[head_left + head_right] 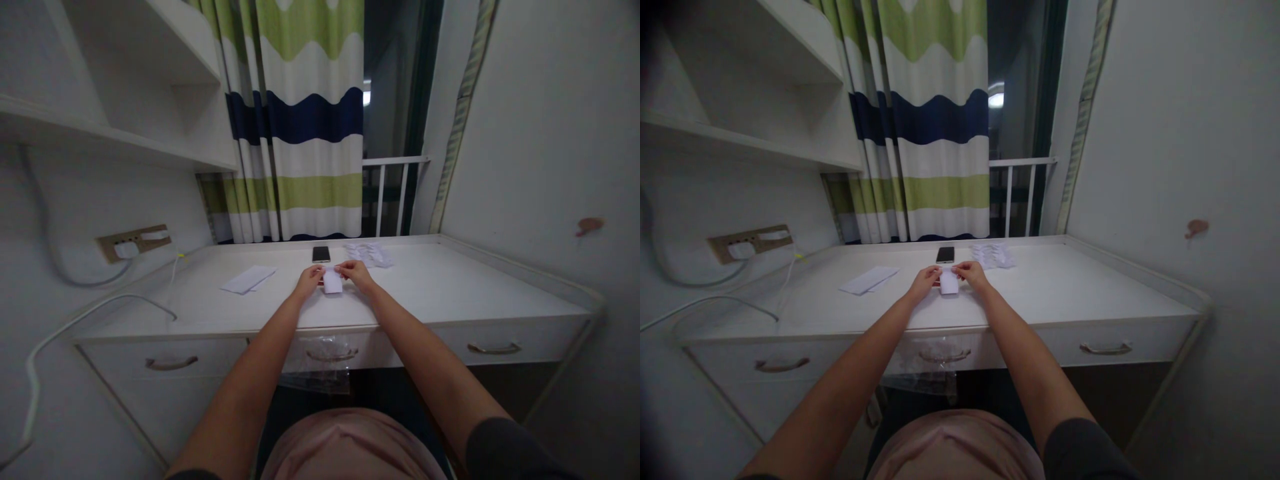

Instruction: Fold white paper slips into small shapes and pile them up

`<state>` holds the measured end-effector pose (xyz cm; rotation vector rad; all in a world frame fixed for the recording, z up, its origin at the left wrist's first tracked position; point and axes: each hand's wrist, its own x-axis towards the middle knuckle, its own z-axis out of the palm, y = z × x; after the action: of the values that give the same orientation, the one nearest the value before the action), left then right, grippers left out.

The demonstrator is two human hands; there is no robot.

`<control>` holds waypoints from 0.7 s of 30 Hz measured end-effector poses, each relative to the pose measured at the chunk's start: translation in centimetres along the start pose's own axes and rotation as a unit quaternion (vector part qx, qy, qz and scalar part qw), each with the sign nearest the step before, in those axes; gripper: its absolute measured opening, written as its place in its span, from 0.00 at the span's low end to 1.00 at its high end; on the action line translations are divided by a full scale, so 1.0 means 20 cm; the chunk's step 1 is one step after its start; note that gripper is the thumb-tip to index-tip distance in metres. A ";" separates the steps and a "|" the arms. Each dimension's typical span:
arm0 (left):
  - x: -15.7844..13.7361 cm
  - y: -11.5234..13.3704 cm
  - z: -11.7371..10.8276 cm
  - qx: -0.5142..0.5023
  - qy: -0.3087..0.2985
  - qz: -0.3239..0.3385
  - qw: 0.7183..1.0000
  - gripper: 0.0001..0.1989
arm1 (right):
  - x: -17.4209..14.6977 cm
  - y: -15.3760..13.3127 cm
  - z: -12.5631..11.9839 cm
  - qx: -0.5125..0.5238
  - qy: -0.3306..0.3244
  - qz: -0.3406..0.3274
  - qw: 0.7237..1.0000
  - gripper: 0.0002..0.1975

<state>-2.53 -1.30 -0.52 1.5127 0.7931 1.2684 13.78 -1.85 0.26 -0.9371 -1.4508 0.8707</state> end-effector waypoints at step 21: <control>-0.02 0.01 0.01 0.028 -0.038 0.001 0.999 0.15 | -0.02 -0.02 0.00 -0.018 -0.020 -0.015 1.000 0.13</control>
<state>-2.36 -1.73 -0.46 1.5985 0.7833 1.1908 13.69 -2.38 0.39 -0.9271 -1.5163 0.8485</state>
